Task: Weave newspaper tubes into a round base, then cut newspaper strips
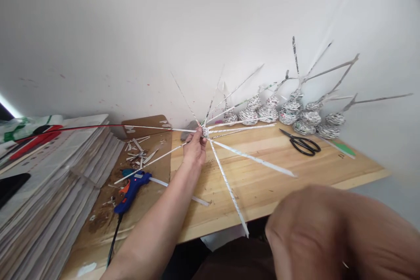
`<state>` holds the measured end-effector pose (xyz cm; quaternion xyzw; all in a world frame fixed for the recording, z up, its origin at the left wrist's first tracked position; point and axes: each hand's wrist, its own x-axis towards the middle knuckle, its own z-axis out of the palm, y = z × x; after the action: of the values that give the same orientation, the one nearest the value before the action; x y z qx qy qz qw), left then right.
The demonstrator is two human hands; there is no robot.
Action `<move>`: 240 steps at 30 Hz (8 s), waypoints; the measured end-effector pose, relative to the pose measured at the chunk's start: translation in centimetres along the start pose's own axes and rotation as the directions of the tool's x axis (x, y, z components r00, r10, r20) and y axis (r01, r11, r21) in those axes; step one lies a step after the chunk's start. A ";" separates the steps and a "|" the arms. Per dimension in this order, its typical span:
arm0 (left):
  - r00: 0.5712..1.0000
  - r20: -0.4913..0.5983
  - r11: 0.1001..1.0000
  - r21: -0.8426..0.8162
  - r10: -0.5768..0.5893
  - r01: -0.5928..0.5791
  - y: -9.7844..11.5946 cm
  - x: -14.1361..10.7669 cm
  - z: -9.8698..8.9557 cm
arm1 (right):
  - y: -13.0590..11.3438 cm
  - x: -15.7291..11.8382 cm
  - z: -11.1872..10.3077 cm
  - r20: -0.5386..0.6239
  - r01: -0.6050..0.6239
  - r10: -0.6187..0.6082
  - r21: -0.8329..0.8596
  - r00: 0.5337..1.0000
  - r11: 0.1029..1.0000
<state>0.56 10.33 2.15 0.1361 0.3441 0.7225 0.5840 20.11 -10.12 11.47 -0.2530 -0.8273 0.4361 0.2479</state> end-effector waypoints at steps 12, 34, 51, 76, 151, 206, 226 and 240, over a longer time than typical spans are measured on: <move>0.995 0.024 0.994 -0.053 -0.095 0.096 -1.2 -0.7 0.0 | 15.6 11.0 -2.4 -0.386 -0.204 0.441 0.519 0.810 0.830; 0.984 0.090 0.980 0.143 -0.153 0.140 -4.3 -1.4 -1.1 | 19.8 16.4 -0.9 -0.628 0.070 0.545 0.688 0.556 0.722; 0.791 0.379 0.626 0.780 -0.480 0.007 0.8 -6.8 -2.6 | 20.5 15.8 -3.0 -0.667 0.074 0.309 0.481 0.678 0.874; 0.943 0.333 0.572 0.772 0.009 -0.278 0.5 -1.3 -2.9 | 20.8 15.5 -2.0 -0.486 -0.125 0.264 0.300 0.833 0.946; 0.985 0.096 0.762 0.646 -0.144 0.048 -0.9 -0.1 -2.0 | 21.4 15.7 -1.4 -0.603 -0.236 0.415 0.356 0.681 0.904; 0.973 0.140 0.724 0.689 -0.184 0.038 1.5 -1.3 -1.0 | 18.6 15.2 -1.9 -0.547 -0.159 0.434 0.478 0.716 0.864; 0.989 0.100 0.781 0.624 -0.106 0.020 -0.5 -1.2 -2.2 | 18.2 14.8 -2.7 -0.430 -0.196 0.418 0.471 0.800 0.860; 0.986 0.151 0.735 0.676 -0.072 -0.051 -1.4 -1.8 -2.1 | 18.5 15.4 -2.7 -0.532 -0.140 0.504 0.581 0.680 0.802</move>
<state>0.87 8.01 0.07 0.3975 0.5341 0.5301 0.5251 14.03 10.34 0.00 -0.4655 -0.4821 0.5509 0.4974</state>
